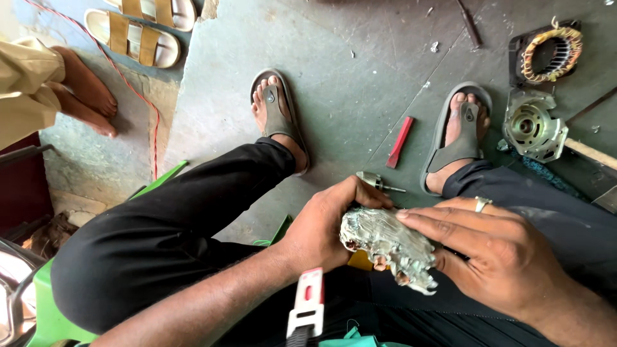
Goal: The person sits on the floor and dismantles an electric motor. They strike the motor rotor with a hammer, pull the aluminum armature out of the stator laminations, and peel and tear the remaining insulation and winding material off the core by hand.
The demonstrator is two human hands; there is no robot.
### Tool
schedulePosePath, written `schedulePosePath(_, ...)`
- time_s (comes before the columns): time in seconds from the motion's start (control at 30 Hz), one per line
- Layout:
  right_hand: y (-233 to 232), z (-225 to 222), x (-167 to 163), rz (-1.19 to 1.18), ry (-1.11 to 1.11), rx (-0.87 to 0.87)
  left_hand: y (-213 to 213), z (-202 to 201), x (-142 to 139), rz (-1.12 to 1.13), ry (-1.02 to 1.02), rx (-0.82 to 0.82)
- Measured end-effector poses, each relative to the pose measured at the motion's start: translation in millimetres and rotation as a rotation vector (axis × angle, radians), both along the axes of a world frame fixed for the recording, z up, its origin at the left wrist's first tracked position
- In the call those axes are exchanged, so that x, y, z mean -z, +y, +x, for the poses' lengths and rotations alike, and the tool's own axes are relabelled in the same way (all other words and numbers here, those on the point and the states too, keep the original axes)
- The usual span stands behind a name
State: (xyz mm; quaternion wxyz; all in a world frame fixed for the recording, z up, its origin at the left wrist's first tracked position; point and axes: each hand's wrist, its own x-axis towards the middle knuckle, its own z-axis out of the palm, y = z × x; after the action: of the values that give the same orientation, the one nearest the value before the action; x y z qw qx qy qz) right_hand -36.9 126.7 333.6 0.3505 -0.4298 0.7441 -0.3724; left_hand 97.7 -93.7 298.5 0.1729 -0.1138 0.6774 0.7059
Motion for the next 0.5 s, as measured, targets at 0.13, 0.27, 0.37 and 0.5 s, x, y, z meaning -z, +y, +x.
schedulePosePath(0.13, -3.1, 3.5, 1.9, 0.045, 0.016, 0.017, -3.5, -2.0, 1.4, -0.034, 0.021, 0.001)
schedulePosePath(0.27, -4.6, 3.2, 2.7, 0.065, 0.046, 0.016, -3.2, -3.3, 0.1, -0.066, -0.012, 0.024)
schedulePosePath(0.37, -6.3, 3.8, 2.3, 0.054, 0.06, 0.004, -3.4, -2.7, 0.5, -0.055, -0.016, 0.038)
schedulePosePath(0.5, -10.6, 4.7, -3.4, 0.002, 0.095, -0.008, -4.0, -0.5, 1.3, -0.116, 0.021, 0.023)
